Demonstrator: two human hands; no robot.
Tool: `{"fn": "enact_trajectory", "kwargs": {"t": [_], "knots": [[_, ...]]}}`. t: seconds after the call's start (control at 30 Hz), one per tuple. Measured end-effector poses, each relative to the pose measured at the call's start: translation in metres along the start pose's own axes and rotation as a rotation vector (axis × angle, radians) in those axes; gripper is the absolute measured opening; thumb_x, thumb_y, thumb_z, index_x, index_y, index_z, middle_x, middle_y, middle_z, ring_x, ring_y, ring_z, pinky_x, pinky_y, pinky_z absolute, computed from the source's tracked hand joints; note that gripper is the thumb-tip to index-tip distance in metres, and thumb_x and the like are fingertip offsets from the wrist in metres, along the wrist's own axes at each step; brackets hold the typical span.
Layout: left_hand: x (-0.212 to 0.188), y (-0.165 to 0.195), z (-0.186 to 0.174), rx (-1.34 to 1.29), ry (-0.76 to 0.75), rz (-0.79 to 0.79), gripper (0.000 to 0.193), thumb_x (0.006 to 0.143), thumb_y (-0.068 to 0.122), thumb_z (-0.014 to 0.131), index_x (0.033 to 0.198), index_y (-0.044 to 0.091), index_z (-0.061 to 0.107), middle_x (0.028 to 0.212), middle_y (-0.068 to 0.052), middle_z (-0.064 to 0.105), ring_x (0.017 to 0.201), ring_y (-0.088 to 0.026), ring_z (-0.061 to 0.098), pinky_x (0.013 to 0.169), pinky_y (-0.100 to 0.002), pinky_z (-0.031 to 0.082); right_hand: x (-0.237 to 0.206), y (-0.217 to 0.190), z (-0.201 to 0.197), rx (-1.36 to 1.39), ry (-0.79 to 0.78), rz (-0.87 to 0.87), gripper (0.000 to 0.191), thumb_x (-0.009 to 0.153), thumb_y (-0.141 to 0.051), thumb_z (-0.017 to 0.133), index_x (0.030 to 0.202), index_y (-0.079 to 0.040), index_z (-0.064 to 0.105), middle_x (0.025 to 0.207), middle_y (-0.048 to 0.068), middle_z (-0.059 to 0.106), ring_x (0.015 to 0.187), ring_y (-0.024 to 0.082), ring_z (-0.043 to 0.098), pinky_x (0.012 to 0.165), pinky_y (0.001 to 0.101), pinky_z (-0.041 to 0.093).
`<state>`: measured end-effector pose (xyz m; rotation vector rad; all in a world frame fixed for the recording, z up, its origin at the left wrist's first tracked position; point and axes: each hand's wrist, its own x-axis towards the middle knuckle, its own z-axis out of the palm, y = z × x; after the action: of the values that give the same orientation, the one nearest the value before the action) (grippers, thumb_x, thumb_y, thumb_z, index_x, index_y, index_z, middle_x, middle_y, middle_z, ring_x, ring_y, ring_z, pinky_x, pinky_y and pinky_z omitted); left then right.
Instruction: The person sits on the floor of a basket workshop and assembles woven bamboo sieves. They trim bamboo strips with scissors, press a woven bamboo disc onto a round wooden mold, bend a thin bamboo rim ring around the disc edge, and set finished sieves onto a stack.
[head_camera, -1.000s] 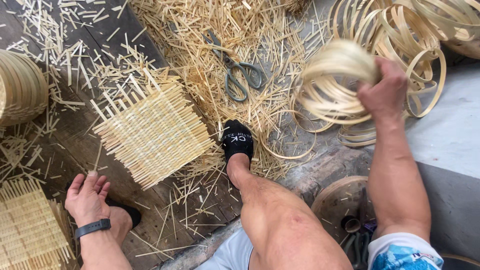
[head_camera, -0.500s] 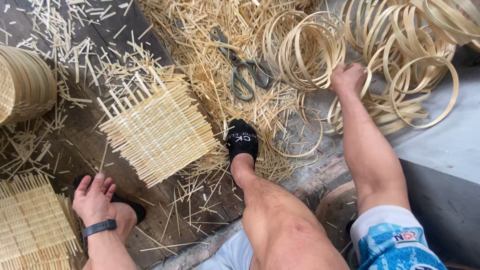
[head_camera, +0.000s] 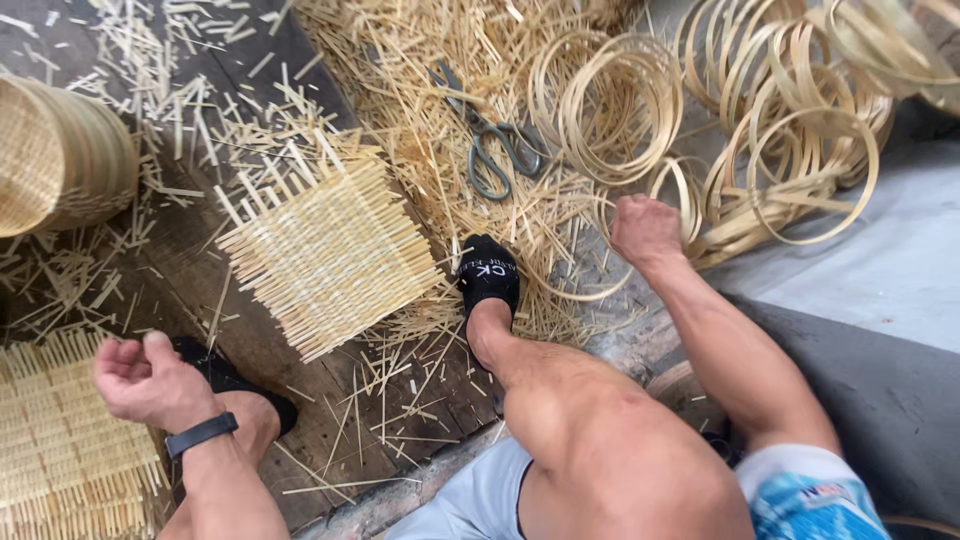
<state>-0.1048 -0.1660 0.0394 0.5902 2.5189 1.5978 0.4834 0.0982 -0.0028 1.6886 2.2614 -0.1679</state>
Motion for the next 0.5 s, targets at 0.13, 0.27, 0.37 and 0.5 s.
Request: {"fn": "enact_trajectory", "kwargs": {"t": [0.13, 0.27, 0.37, 0.5], "knots": [[-0.016, 0.086, 0.042, -0.265, -0.137, 0.207, 0.017, 0.11, 0.0, 0.071, 0.126, 0.002, 0.067, 0.114, -0.01, 0.07, 0.1, -0.018, 0.069, 0.088, -0.029, 0.063, 0.011, -0.001, -0.111, 0.416, 0.387, -0.159, 0.012, 0.098, -0.01, 0.07, 0.089, -0.003, 0.074, 0.082, 0.013, 0.074, 0.066, 0.022, 0.071, 0.063, 0.036, 0.06], [-0.059, 0.162, 0.093, -0.246, -0.619, 0.022, 0.025, 0.105, 0.025, 0.065, 0.124, 0.009, 0.073, 0.104, -0.005, 0.073, 0.091, -0.011, 0.067, 0.08, -0.027, 0.058, 0.033, -0.048, -0.212, 0.543, 0.437, -0.261, 0.009, 0.098, -0.01, 0.074, 0.095, -0.001, 0.075, 0.086, 0.011, 0.075, 0.074, 0.019, 0.074, 0.071, 0.0303, 0.062], [-0.07, 0.195, 0.134, -0.621, -0.796, -0.354, 0.047, 0.1, 0.042, 0.058, 0.132, 0.008, 0.061, 0.117, -0.001, 0.074, 0.103, -0.009, 0.07, 0.086, -0.03, 0.062, 0.038, -0.097, -0.265, 0.606, 0.408, -0.366, 0.012, 0.096, -0.012, 0.074, 0.094, -0.001, 0.076, 0.084, 0.01, 0.075, 0.073, 0.019, 0.075, 0.073, 0.0303, 0.062], [-0.072, 0.199, 0.131, -1.177, -0.793, -0.696, 0.044, 0.101, 0.035, 0.065, 0.125, -0.003, 0.066, 0.084, -0.002, 0.064, 0.074, -0.014, 0.062, 0.069, -0.031, 0.056, 0.032, -0.155, -0.312, 0.506, 0.301, -0.453, 0.016, 0.094, -0.016, 0.074, 0.096, 0.0, 0.077, 0.088, 0.015, 0.076, 0.079, 0.021, 0.076, 0.078, 0.034, 0.062]]}}
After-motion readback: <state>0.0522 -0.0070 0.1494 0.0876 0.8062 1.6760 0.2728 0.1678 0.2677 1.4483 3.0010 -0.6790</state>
